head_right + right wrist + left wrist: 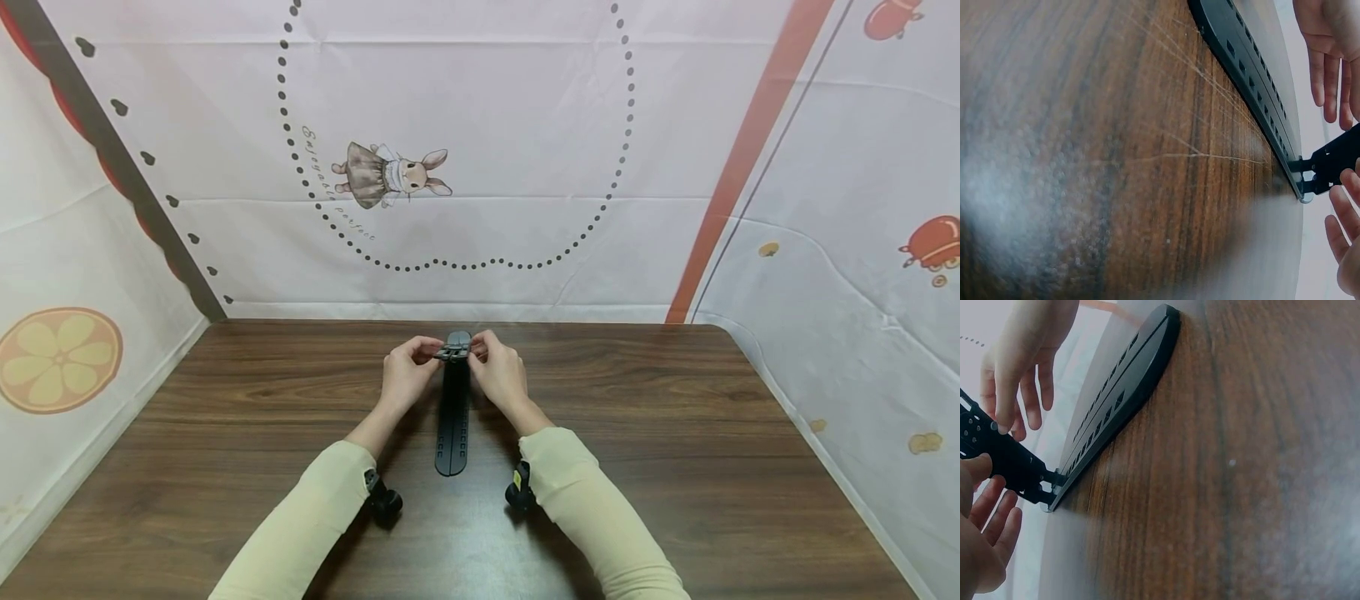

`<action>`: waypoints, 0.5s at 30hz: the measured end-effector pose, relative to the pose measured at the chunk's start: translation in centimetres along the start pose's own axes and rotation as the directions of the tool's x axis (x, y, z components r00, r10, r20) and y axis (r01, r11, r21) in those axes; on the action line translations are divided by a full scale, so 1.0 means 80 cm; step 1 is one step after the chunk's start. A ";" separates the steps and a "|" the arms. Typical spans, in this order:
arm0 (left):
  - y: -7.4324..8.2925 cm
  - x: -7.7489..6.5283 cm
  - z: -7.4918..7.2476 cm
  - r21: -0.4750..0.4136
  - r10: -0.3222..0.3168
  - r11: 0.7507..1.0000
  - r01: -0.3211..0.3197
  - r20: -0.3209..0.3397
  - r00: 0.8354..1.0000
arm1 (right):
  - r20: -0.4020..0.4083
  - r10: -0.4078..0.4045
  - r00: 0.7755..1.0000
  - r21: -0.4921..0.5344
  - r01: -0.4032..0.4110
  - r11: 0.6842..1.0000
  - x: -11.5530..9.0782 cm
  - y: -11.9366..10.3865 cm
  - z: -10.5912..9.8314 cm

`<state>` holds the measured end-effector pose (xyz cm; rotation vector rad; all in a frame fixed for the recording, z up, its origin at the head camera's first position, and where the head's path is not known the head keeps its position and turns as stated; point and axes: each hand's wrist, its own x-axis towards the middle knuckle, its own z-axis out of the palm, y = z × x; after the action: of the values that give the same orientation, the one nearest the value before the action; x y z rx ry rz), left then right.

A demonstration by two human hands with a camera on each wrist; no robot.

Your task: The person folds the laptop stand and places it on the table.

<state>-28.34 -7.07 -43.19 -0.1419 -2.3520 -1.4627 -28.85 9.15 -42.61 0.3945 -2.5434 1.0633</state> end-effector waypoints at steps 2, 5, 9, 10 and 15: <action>0.001 0.000 -0.001 0.006 0.000 1.000 0.000 0.004 1.000 | 0.006 -0.009 1.000 0.003 0.009 1.000 0.000 -0.001 0.000; 0.002 -0.001 -0.002 0.011 -0.006 1.000 0.006 0.013 1.000 | 0.015 -0.011 1.000 0.000 0.011 1.000 -0.001 -0.001 0.000; 0.002 -0.001 -0.003 0.016 -0.019 1.000 0.019 0.023 1.000 | 0.037 -0.019 0.999 0.005 0.019 1.000 -0.002 -0.001 -0.002; 0.002 -0.001 -0.004 0.019 -0.022 1.000 0.021 0.025 0.999 | 0.042 -0.026 0.999 0.012 0.025 1.000 -0.002 -0.001 -0.003; 0.002 -0.002 -0.006 0.038 -0.031 0.999 0.030 0.036 0.999 | 0.087 -0.035 0.996 0.051 0.030 0.998 -0.004 -0.001 -0.009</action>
<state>-28.04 -7.41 -42.88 -0.1245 -2.4200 -1.4405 -28.41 9.64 -42.24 0.5048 -2.5819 1.1219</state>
